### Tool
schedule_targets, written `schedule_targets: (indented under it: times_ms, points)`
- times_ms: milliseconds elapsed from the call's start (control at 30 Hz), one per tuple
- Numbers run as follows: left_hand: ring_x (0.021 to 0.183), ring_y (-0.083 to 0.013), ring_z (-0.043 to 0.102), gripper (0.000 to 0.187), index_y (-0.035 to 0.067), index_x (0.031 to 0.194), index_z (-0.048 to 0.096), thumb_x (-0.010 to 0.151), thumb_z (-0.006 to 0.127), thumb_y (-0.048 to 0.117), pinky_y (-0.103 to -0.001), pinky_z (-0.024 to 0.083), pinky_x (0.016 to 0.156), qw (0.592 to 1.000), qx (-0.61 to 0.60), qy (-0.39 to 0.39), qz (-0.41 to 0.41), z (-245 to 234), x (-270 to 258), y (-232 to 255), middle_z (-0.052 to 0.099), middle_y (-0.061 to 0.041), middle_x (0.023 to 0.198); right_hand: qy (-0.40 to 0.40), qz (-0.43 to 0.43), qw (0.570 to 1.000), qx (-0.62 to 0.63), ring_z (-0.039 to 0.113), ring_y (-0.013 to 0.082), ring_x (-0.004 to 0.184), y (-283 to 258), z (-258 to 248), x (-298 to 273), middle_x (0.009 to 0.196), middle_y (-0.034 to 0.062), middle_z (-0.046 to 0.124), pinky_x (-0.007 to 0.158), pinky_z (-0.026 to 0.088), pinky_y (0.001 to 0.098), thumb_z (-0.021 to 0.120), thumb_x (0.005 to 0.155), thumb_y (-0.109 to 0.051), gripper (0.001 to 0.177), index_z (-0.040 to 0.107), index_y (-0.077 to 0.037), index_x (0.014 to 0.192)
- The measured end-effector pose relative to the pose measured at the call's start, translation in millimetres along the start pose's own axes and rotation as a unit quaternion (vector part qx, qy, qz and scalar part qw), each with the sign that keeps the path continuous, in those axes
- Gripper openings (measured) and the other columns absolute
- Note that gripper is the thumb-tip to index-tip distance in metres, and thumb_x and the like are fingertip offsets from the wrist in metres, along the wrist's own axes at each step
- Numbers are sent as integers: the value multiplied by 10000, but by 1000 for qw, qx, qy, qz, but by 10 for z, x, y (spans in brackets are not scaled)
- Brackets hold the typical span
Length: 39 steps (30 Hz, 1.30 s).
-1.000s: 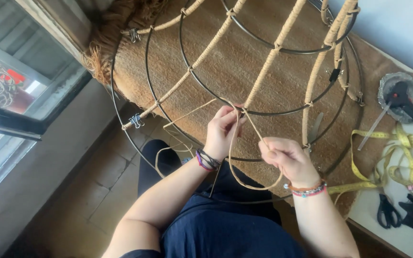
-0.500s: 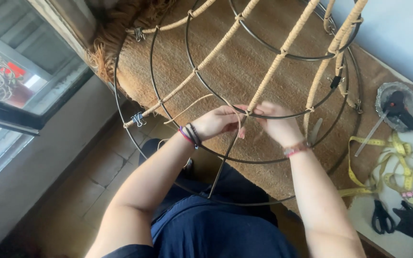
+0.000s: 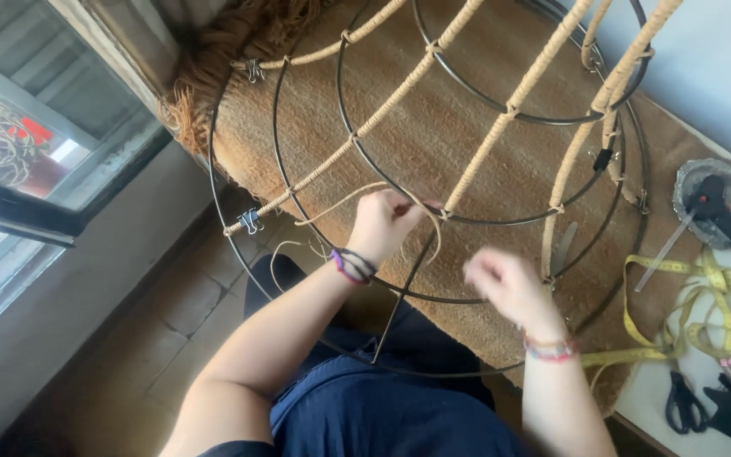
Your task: Weaving twine around a metal frame to create a furniture component
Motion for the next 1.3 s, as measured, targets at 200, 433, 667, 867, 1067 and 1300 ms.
schedule_targets:
  times_ms: [200,433,667,867,1067,1300]
  points:
    - [840,-211,765,186,214,1121,799,993,667,243,-416,529,1011,997,-26,-55,53,-373,-536,567,787,-3,828,-95,-23,948,302,517,36,559,-459,339,-311,672,82,717,513,421,186,574,982,-86,221,744,-4,1096]
    - [792,-283,721,108,192,964,726,990,638,250,-368,593,708,968,56,-140,199,-479,-1047,1238,637,-11,814,-18,10,829,558,623,235,1093,-701,346,52,1262,205,676,954,472,336,506,897,-79,584,515,96,1454]
    - [1018,-317,613,265,188,776,662,1003,609,313,-418,437,892,904,-15,-222,364,-784,-774,873,572,11,738,47,14,847,529,274,-20,651,-778,376,37,795,-71,361,534,243,128,528,1017,-63,427,540,79,1419]
    - [578,-249,589,353,169,625,584,966,593,262,-354,475,587,908,-104,-307,267,-406,-266,470,538,-12,557,146,-14,937,316,439,-6,566,-477,283,53,767,11,599,506,355,134,604,1025,-106,270,707,-12,1257]
    - [726,-344,711,287,48,1146,403,969,569,202,-453,596,618,928,321,-154,113,-185,-116,-229,626,-186,851,177,-10,954,242,478,3,515,-367,315,72,849,54,742,480,422,163,640,1017,-115,194,757,-44,1154]
    - [1017,-359,740,451,117,1266,678,965,528,417,-576,646,767,893,-319,-25,-316,-490,153,-738,674,-115,1211,133,1,907,400,336,-54,555,-793,213,2,711,-65,453,462,305,107,567,1029,-94,255,701,37,1201]
Point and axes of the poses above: each hand's wrist, its own x-axis towards the middle knuckle, its own z-axis out of the palm, y = z × x, the point moved 6 cm from there along x, towards the middle knuckle
